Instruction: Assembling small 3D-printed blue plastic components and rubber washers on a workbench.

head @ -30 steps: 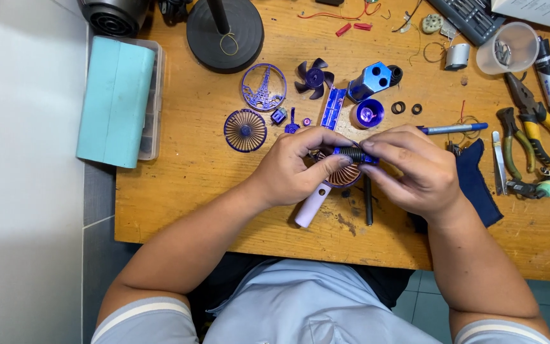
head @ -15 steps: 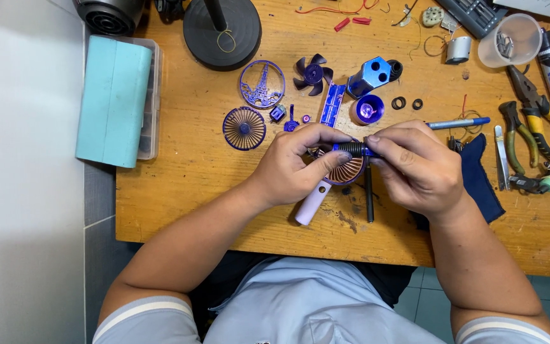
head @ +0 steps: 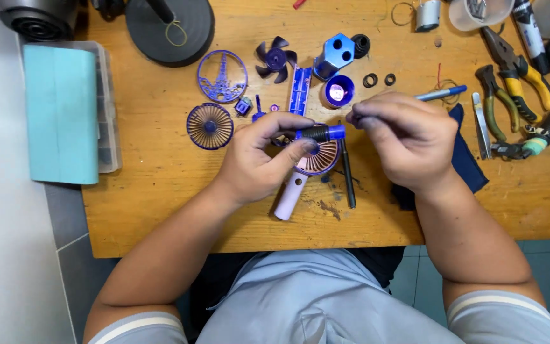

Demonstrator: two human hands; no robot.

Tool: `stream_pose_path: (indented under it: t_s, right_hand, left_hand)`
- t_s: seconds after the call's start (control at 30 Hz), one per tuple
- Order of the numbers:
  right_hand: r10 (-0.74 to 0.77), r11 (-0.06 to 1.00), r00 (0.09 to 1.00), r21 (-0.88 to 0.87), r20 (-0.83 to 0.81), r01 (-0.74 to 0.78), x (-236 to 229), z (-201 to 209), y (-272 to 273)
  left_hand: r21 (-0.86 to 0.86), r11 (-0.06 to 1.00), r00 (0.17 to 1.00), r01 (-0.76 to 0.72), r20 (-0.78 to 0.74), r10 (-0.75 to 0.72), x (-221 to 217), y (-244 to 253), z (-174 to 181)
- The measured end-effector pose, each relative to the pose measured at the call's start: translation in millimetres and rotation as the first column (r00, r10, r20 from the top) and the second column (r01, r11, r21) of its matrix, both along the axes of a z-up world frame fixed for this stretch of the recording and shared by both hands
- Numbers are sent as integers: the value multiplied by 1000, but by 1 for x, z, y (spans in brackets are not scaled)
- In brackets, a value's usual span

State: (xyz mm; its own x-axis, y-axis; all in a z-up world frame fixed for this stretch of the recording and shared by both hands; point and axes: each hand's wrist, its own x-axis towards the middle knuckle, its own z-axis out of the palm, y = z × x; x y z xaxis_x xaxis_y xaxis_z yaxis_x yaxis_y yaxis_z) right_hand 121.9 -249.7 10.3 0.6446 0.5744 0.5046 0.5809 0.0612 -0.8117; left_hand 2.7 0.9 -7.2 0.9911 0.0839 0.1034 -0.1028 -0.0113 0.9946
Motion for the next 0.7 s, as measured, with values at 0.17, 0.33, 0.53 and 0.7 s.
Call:
stream_pose_path:
  t_s: [0.17,0.33,0.53,0.7]
  right_hand:
    - [-166,986,880,-65,-444,153,15,-8,-20]
    - [-157,984,692,-52,-704,170,40,-14,-37]
    - [-267,919,955,-333,-132,211,63,-9,-57]
    - [-218,732,940,-592,264,336,70,-24,-54]
  left_hand:
    - [30,999,1000,-25,-7,25,-4,-2,-1]
    - [104,994,999,-23,-46,28,-5,-3,0]
    - [134,991,999,-29,-12,31,-7,0,-2]
    - [237,971,1000,-26,17,23,-7,1,-1]
